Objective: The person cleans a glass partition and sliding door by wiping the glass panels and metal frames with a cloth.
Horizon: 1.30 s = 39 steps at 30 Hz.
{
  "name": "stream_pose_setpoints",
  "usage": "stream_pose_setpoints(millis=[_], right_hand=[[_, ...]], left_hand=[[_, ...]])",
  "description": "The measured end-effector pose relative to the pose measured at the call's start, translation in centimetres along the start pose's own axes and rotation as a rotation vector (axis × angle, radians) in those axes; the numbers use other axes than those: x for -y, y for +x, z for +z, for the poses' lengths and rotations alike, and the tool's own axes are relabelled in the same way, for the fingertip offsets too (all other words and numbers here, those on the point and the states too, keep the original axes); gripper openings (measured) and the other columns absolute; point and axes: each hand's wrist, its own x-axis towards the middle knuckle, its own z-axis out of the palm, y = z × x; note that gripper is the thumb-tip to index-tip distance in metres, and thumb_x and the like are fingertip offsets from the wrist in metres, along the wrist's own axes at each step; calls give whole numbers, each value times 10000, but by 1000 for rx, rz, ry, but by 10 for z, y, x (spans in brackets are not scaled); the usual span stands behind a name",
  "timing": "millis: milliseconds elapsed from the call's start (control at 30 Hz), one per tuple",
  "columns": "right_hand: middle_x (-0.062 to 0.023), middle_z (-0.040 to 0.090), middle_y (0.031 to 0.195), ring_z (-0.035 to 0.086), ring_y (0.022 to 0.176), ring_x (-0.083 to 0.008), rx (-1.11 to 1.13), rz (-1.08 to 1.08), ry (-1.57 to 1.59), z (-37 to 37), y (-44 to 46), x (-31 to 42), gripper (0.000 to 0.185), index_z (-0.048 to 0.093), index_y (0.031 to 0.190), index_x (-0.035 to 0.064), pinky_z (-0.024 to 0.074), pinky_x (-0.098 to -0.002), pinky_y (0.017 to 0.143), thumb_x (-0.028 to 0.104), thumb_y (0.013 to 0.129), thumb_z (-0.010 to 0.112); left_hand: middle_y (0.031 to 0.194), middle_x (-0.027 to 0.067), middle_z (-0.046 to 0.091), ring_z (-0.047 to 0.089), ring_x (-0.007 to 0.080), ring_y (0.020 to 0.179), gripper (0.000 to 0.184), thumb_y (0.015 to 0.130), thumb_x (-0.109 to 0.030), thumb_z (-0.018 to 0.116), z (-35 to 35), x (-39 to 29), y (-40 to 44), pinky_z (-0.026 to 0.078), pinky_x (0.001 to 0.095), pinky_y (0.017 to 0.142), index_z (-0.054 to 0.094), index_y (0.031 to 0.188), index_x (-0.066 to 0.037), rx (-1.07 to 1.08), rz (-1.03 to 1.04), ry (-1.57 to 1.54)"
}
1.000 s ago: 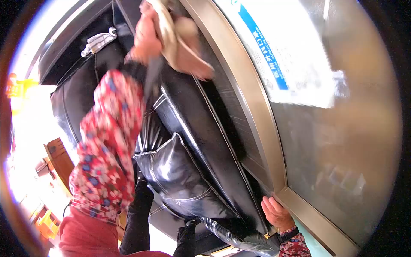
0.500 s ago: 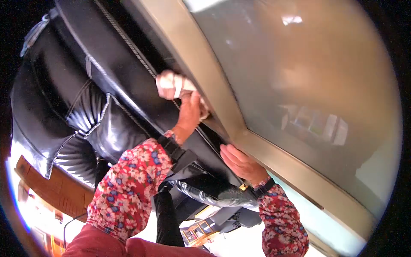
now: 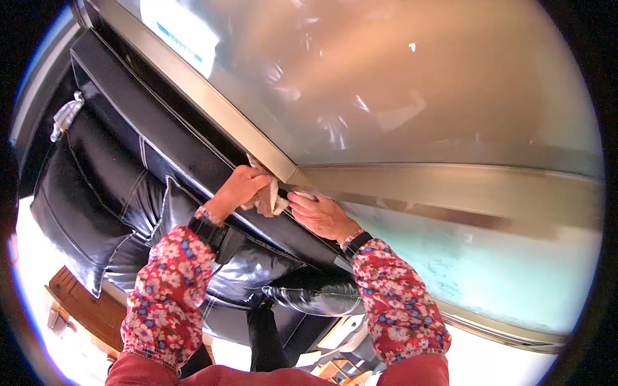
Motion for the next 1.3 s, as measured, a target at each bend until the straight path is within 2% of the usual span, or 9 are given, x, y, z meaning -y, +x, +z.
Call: stream_pose_setpoints(millis=[33,100,167,467,733,933,1033,1133,1300], right_hand=[[-13,550,1236,366,1303,-177,-19,28,68,2,-2,2,222,623,1010,93,346,-346,1073,179,817,555],[-9,563,1209,372,1296,-180,-56,88,136,-3,-2,3,206,631,978,94,346,-388,1048,178,802,564],[-10,576,1170,387,1278,-196,-66,170,223,-4,-2,8,197,635,956,92,333,-449,1028,169,785,574],[-99,602,1083,545,1081,-313,-470,814,975,-52,-41,179,320,612,978,83,393,-481,962,-24,676,607],[-145,665,901,632,859,-344,-233,1070,1193,-90,-104,307,191,649,905,58,509,-414,757,-1,746,561],[-138,685,873,659,821,-326,-144,1388,1179,-91,-141,366,216,679,939,89,532,-397,728,55,754,573],[-140,688,889,662,845,-316,-62,1433,1174,-77,-157,410,210,687,940,103,533,-394,739,103,767,569],[-143,688,903,659,863,-322,-169,1417,1219,-57,-151,432,206,694,929,110,529,-403,774,144,778,558],[-154,677,941,637,901,-347,-252,1450,1242,-89,-124,375,217,681,957,101,507,-428,824,140,792,545]], left_hand=[[895,171,667,657,294,729,246,816,-156,594,-9,-11,-8,524,367,714,660,1000,-6,-89,367,328],[987,151,662,656,274,843,269,820,-156,602,-16,-72,-35,507,335,802,666,1037,-9,-280,-214,-427],[1186,187,567,531,288,1130,279,788,-130,638,-24,-114,-19,426,351,940,664,1025,14,-294,86,-336],[866,206,575,560,364,869,265,784,-220,638,39,-126,47,458,452,743,664,998,-65,-522,253,-329],[1070,162,595,611,322,916,292,723,-265,629,-11,-94,36,503,480,757,669,991,-157,-87,402,1186],[894,31,670,637,176,907,124,767,-137,627,-138,-61,72,496,322,739,693,870,-115,-507,-310,831],[930,123,686,635,275,932,233,860,-151,498,-127,-99,99,481,395,816,703,880,-42,-558,-84,1283],[892,265,643,614,422,822,326,860,-233,467,-66,-165,100,477,482,728,617,838,56,-908,-256,281],[797,253,617,564,429,740,279,907,-155,418,-69,-321,90,443,471,697,622,925,35,-853,537,564]])
